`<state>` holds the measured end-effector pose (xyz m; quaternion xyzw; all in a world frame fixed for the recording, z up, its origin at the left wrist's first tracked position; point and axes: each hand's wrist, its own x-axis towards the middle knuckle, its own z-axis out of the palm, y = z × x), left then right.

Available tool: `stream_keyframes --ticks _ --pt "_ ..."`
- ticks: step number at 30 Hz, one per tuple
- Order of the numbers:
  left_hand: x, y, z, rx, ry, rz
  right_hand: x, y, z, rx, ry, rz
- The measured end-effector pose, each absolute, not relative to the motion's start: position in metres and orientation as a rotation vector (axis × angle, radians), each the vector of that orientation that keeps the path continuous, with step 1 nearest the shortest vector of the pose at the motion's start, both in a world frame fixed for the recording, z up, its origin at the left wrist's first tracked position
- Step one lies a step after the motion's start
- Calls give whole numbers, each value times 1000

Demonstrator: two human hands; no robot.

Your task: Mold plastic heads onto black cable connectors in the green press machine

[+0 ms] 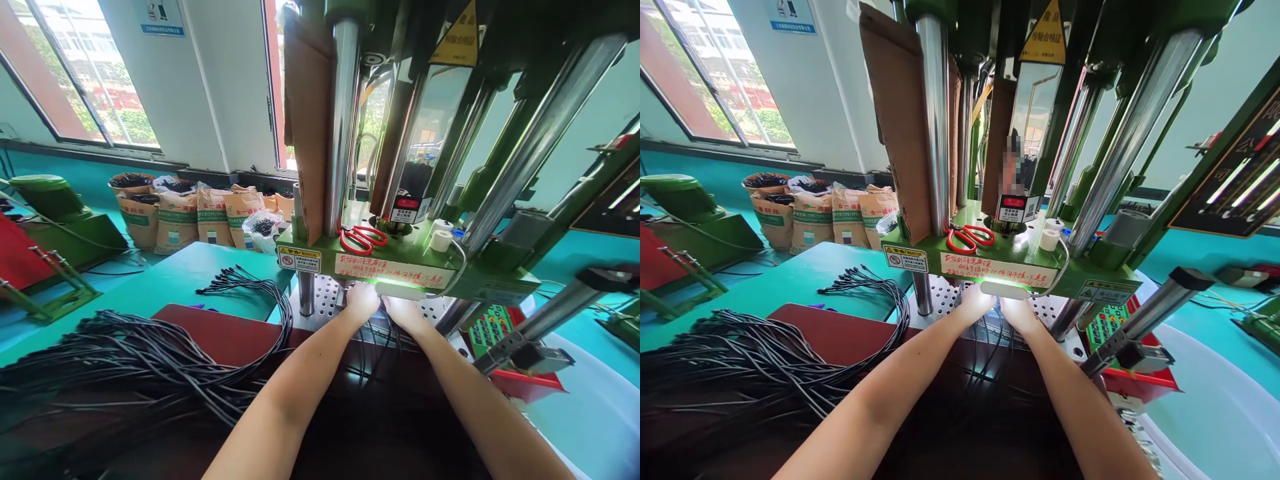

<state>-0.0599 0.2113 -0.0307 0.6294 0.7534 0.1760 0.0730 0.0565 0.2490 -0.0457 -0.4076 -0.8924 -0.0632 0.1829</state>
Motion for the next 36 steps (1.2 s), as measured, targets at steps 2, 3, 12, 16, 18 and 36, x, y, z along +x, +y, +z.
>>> stream_keyframes --ticks 2,3,12,16,18,36 --pt "-58 210 -40 1949 2266 516 54 247 -48 -1161 -2552 -172" --pt "-57 209 -44 1971 2270 515 52 246 -49 -1180 -2567 -167" --pt "-58 213 -58 2065 2296 552 38 256 -57 -1317 -2575 -147" --pt "-59 214 -58 2087 2309 563 36 257 -56 -1339 -2552 -148" --pt "-58 214 -56 2100 2313 569 36 256 -55 -1340 -2540 -151" --pt "-64 200 -55 2219 2411 724 39 252 -53 -1245 -2513 -140"
